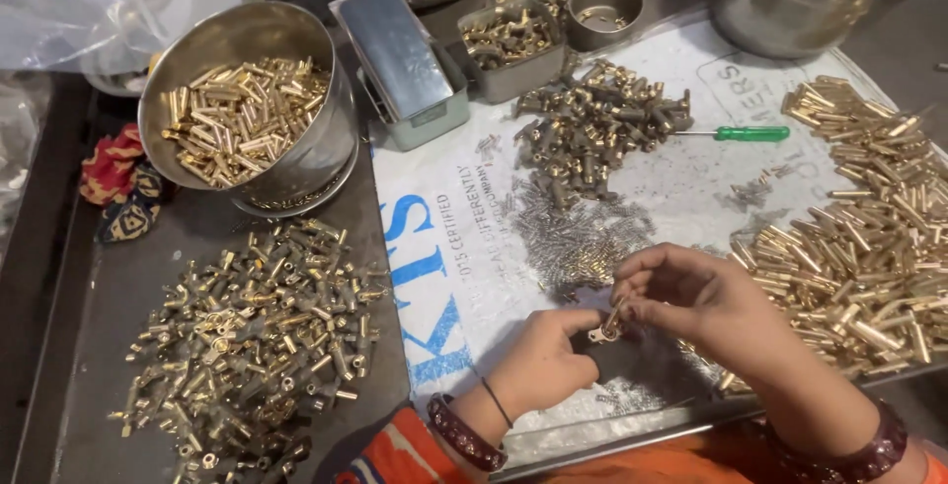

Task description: Sorting and assembling small brass metal components at a workbench.

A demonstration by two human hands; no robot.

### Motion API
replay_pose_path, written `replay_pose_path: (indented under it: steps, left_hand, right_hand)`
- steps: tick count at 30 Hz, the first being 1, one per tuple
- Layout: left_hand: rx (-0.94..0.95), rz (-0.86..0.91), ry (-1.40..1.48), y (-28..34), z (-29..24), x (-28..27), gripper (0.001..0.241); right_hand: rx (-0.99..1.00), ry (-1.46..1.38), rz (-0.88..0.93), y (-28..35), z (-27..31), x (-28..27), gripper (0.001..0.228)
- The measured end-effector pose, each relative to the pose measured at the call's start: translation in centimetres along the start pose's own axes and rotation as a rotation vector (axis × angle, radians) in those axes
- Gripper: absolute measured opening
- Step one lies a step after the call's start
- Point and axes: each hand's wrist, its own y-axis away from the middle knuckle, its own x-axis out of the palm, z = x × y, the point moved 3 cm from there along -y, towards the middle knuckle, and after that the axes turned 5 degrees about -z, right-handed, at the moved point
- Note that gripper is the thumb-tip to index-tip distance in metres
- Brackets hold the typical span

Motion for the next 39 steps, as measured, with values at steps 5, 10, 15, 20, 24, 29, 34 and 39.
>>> replay_pose_path:
  steps: [5, 10, 15, 20, 24, 29, 34, 39]
  left_hand:
    - [0.006, 0.016, -0.113, 0.8, -1.0, 0.4, 0.034]
    - [-0.012, -0.166, 0.183, 1.6, -2.4, 1.6, 0.034]
    - [0.054, -0.044, 0.343, 1.9, -2.4, 2.9, 0.031]
    - [-0.031, 0.086, 0.536, -0.5, -1.4, 2.7, 0.026]
    - [-0.218, -0.039, 0.585, -1.8, -0.9, 0.2, 0.024]
    - [-0.329, -0.184, 0.66, -1.9, -0.3, -1.5, 0.039]
    - [-0.292, -0.077, 0.609, -1.2, -2.0, -1.4, 0.039]
    - [-0.349, -0.095, 0.746, -1.8, 0.6, -0.5, 0.055]
  right_hand:
    - [-0.174, 0.18, 0.038, 1.4, -0.1, 0.6, 0.034]
    - [-0.663, 0.493, -0.221, 4.4, 1.9, 2.3, 0.032]
    - [-0.318, -0.033, 0.008, 2.8, 1.6, -0.9, 0.039]
    - [-0.383, -0.021, 0.107, 0.9, 1.0, -1.3, 0.044]
    - [-0.455, 0.278, -0.008, -1.5, 1.8, -1.9, 0.04]
    - [-0.055, 0.916, -0.13, -4.7, -0.4, -3.3, 0.024]
    - [-0.572, 1.079, -0.105, -3.0, -0.2, 0.3, 0.031]
    - [-0.513, 1.168, -0.131, -3.1, -0.4, 1.0, 0.029]
